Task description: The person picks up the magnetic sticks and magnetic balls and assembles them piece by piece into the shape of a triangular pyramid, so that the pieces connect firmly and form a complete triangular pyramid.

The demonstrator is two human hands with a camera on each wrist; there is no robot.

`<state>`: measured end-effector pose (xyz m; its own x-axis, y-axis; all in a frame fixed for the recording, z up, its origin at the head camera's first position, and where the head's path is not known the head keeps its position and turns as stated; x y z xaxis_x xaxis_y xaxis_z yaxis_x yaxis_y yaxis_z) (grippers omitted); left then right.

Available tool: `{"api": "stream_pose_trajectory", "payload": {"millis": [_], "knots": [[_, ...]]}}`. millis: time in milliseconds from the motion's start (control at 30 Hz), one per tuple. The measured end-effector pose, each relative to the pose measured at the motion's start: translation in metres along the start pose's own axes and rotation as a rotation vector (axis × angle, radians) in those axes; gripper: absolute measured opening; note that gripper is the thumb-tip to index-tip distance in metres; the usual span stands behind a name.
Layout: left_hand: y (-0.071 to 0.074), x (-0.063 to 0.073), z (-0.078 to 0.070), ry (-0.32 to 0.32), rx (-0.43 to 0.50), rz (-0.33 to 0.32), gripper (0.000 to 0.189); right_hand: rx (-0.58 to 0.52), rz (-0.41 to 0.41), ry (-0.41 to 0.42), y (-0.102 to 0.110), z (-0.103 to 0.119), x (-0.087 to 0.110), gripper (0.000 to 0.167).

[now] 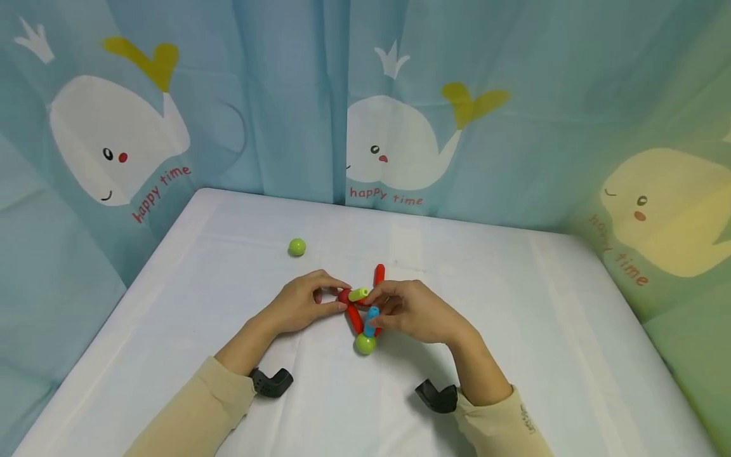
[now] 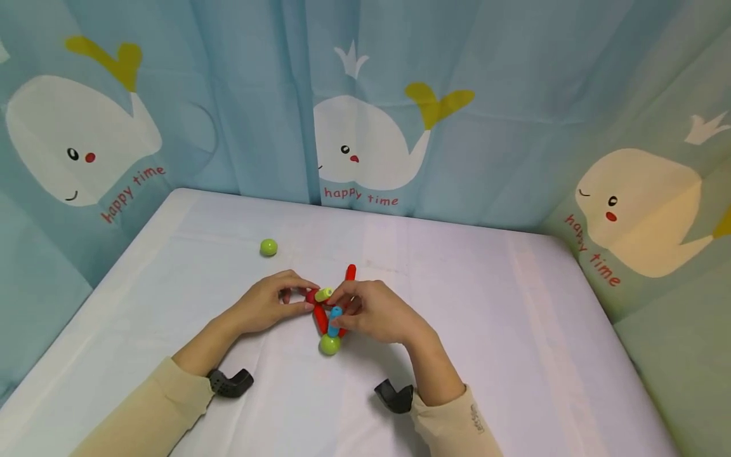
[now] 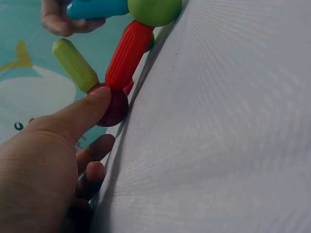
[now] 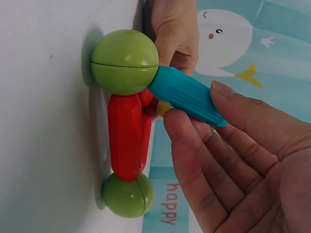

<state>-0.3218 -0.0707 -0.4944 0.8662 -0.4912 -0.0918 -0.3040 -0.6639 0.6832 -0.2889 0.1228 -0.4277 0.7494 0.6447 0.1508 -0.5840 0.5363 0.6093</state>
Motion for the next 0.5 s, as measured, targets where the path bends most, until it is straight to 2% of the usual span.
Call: {"api": "stream_pose_trajectory", "payload": {"millis": [267,500], "knots": [[-0.0014,-0.0022,0.0004,-0.012,-0.002,-0.003,0.037,0.0,-0.026,-0.005,0.0025,-0.0036,0.0002,0.016],[-0.0004,-0.0011,0.0003,-0.002,-0.003,0.0,0.037,-0.005,-0.036,-0.007,0.0028,-0.0038,-0.0011,0.017]]}}
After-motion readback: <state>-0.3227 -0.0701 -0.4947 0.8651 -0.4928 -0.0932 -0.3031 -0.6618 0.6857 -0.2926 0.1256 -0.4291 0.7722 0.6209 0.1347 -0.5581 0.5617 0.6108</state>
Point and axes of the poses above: each hand's wrist, its own x-axis away from the middle knuckle, its own y-axis out of the back of the hand, z = x × y, the point moved 7 cm from there along -x, towards the middle knuckle, and after that the axes turned 3 degrees about z, right-handed, at the moved point
